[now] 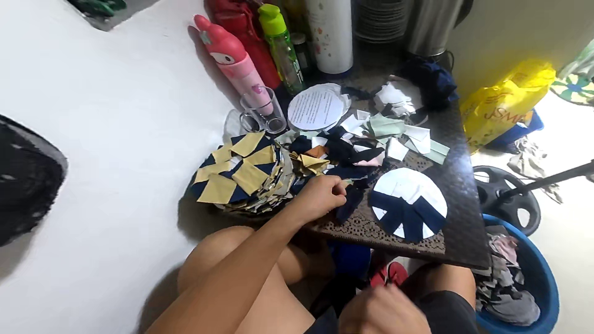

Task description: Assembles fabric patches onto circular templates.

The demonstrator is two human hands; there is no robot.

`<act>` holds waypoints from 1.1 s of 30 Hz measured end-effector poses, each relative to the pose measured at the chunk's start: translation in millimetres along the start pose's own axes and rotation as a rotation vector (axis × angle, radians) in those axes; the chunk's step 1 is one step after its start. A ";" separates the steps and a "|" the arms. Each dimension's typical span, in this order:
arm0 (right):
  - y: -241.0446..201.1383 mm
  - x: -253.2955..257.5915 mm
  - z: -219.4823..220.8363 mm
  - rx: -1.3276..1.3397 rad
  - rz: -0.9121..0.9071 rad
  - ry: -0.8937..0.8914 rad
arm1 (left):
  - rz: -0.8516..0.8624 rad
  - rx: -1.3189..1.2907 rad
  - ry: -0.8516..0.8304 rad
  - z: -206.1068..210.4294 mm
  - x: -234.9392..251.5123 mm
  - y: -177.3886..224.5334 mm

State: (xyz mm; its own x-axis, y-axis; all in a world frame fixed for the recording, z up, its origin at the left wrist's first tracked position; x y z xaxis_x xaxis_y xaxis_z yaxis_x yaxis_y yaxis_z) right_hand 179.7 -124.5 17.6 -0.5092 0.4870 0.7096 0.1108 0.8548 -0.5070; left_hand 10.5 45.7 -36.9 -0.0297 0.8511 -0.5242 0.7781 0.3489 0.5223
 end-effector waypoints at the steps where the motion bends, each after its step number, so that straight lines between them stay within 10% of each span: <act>1: 17.3 -5.0 4.6 -0.013 0.053 -0.003 | -0.005 -0.042 -0.004 -2.5 0.3 -3.1; 13: 144.5 16.2 25.0 -0.404 0.471 -0.003 | 0.011 -0.128 -0.032 -3.3 -2.4 -8.6; 33: 158.7 36.6 49.5 -0.292 0.685 -0.216 | -0.005 -0.120 0.100 2.2 12.4 -30.7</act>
State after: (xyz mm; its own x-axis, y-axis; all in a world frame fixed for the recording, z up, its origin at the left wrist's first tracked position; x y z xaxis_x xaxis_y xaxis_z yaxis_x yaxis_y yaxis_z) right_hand 136.5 20.1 -61.0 -0.3981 0.9037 0.1579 0.6661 0.4031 -0.6276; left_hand -12.3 44.7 -61.0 -0.1004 0.8819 -0.4606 0.6975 0.3925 0.5995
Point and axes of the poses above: each hand's wrist, its own x-axis towards the middle knuckle, its own z-axis out of the palm, y = z × x, the point moved 4 cm from there along x, towards the middle knuckle, and after that the axes turned 15 degrees about -z, right-handed, at the moved point
